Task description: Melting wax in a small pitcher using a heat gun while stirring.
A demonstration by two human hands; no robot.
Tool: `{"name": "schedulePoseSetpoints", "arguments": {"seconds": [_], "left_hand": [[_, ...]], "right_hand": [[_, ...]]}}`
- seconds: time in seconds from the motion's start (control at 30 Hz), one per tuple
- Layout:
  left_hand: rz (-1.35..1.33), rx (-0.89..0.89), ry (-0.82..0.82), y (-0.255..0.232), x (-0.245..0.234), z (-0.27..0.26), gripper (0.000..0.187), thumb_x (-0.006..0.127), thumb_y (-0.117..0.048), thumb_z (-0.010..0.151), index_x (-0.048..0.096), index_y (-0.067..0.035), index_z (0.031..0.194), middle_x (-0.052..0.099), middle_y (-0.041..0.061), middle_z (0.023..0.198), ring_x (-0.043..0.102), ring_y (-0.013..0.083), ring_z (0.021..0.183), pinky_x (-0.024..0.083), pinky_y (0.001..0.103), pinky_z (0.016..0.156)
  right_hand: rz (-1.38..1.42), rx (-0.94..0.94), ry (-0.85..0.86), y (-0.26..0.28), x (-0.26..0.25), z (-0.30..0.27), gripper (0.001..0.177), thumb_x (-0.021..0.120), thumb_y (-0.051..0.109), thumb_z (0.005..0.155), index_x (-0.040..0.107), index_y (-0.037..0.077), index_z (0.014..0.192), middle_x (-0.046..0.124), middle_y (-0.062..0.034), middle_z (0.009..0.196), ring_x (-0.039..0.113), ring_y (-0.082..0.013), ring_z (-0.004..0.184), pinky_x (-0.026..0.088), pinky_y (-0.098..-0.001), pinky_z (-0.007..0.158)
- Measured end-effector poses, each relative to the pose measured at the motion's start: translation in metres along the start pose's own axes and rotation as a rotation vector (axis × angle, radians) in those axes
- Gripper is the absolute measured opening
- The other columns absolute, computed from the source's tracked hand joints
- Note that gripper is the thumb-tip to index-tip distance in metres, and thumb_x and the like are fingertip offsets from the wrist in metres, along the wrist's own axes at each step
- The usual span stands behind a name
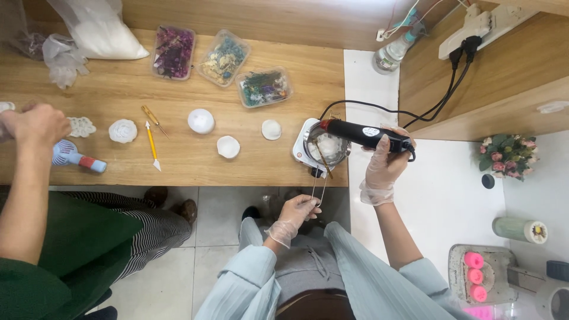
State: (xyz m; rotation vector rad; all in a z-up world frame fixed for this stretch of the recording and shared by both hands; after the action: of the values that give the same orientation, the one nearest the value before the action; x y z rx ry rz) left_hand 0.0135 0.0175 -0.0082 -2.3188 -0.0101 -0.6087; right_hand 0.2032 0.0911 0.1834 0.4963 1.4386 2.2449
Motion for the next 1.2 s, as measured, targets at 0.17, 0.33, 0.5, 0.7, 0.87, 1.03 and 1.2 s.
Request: {"name": "schedulePoseSetpoints", "arguments": {"seconds": [0.17,0.33,0.5,0.7,0.87,1.03,1.2], "left_hand": [[0.036,-0.024,0.029,-0.006,0.0,-0.003,0.019,0.069,-0.017,0.097,0.073,-0.002,0.107,0.076,0.008,0.089,0.07,0.0106,0.074,0.055,0.024,0.068],[0.103,-0.086,0.029,-0.009,0.0,-0.005,0.02,0.068,-0.02,0.097,0.074,-0.003,0.108,0.077,0.007,0.089,0.067,0.0097,0.071,0.053,0.023,0.067],[0.092,-0.07,0.066,-0.007,-0.003,0.001,0.018,0.067,-0.019,0.097,0.073,-0.004,0.104,0.078,0.006,0.09,0.071,0.009,0.075,0.056,0.024,0.07],[0.188,-0.121,0.051,-0.022,0.0,-0.006,0.019,0.067,-0.021,0.097,0.074,-0.004,0.104,0.078,0.006,0.09,0.065,0.0099,0.069,0.053,0.023,0.066],[0.127,-0.112,0.086,-0.018,-0.004,0.0,0.018,0.068,-0.018,0.096,0.074,-0.002,0.104,0.078,0.008,0.09,0.068,0.0113,0.071,0.055,0.024,0.067],[0.263,-0.18,0.071,-0.024,-0.004,0.001,0.02,0.067,-0.021,0.097,0.073,-0.004,0.106,0.078,0.007,0.092,0.067,0.0111,0.069,0.051,0.024,0.063],[0.219,-0.169,0.12,-0.019,-0.004,0.006,0.023,0.068,-0.023,0.096,0.073,-0.004,0.108,0.079,0.008,0.094,0.066,0.0108,0.068,0.05,0.023,0.062]], "right_hand": [[-0.003,0.014,-0.004,-0.005,0.0,-0.002,0.045,0.068,0.033,0.107,0.044,0.006,0.133,0.059,-0.0136,0.126,0.068,-0.0212,0.105,0.065,-0.0321,0.073],[0.001,0.02,-0.057,-0.005,0.001,-0.007,0.044,0.068,0.033,0.106,0.043,0.007,0.133,0.059,-0.0132,0.128,0.068,-0.0212,0.108,0.066,-0.0323,0.073],[0.038,0.028,-0.058,-0.005,0.005,-0.008,0.044,0.069,0.031,0.106,0.043,0.007,0.132,0.058,-0.0119,0.126,0.068,-0.0207,0.105,0.066,-0.0317,0.072],[0.034,0.033,-0.095,-0.004,0.009,-0.008,0.04,0.068,0.031,0.106,0.046,0.008,0.13,0.058,-0.0111,0.126,0.066,-0.0196,0.106,0.065,-0.0318,0.071],[0.045,0.02,-0.081,-0.006,0.011,-0.01,0.041,0.068,0.03,0.106,0.044,0.007,0.131,0.058,-0.0115,0.127,0.066,-0.0195,0.106,0.065,-0.0319,0.074],[0.046,0.001,-0.077,-0.005,0.01,-0.007,0.041,0.068,0.028,0.107,0.044,0.006,0.133,0.059,-0.0127,0.127,0.066,-0.0194,0.104,0.064,-0.0317,0.075],[0.027,-0.033,-0.104,0.001,0.004,-0.009,0.041,0.068,0.025,0.107,0.043,0.006,0.134,0.059,-0.0136,0.13,0.066,-0.0184,0.106,0.064,-0.0304,0.076]]}}
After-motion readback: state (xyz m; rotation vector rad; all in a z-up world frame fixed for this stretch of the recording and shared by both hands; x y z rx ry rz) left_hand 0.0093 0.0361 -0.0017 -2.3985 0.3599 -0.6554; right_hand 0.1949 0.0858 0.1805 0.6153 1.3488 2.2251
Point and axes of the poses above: each hand's wrist, its own z-axis towards the middle knuckle, its own x-axis out of the palm, y = z × x, the point moved 2 cm from there along z, towards the middle knuckle
